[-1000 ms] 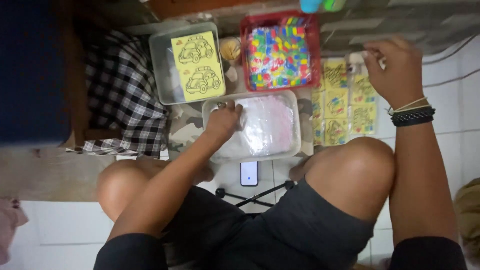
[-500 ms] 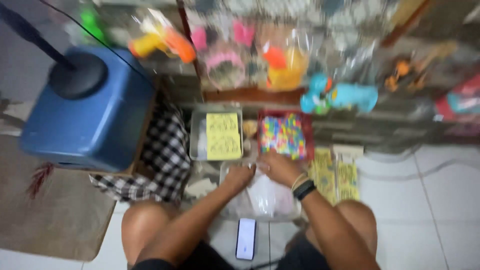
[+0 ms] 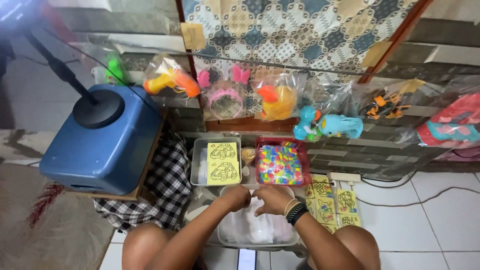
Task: Packing small yellow stickers and colorful decorative items into individual plastic bags.
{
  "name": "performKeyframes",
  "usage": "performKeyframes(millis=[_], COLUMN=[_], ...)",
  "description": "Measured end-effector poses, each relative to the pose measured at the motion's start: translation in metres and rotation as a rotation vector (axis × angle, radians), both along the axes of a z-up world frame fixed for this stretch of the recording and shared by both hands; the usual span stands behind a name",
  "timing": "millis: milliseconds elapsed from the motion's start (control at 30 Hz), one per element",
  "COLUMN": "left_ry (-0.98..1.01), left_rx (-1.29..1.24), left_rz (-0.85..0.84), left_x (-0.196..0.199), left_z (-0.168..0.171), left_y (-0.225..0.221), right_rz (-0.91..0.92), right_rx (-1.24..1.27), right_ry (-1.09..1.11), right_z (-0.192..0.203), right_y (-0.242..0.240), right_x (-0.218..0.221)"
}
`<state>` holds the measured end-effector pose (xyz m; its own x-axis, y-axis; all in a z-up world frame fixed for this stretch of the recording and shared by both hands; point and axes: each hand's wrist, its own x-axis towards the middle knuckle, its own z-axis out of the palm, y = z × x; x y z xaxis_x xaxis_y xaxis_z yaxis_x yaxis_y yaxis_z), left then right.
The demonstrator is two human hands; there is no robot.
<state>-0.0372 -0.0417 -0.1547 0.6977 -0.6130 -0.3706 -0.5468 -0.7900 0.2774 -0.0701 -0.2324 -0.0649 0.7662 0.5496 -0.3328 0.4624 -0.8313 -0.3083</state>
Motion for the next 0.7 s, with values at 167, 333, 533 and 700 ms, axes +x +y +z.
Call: performKeyframes(millis=[167,333,533,700], left_ry=[0.117,0.207,0.197,0.227], left_rx=[-0.056,-0.093,-0.100,-0.114], left_rz=[0.053,0.085,0.118,0.098], left_x=[0.012,0.015,0.010,0.011], left_z=[-0.005,-0.008,0.022,0.049], left_y=[0.011,0.019,0.021,0.022], right_rz=[-0.022,-0.098,-0.138,-0.149], right_rx=[-0.029,0.003,0.073,0.184], right_ry=[-0.043,0.007,-0.059,-0.034], right_z=[-0.066,-0.079,-0.070,-0.040], right_y=[-0.014,-0.026,-0.029,-0.030], right_x=[0.007,0.017,0.013,0.009])
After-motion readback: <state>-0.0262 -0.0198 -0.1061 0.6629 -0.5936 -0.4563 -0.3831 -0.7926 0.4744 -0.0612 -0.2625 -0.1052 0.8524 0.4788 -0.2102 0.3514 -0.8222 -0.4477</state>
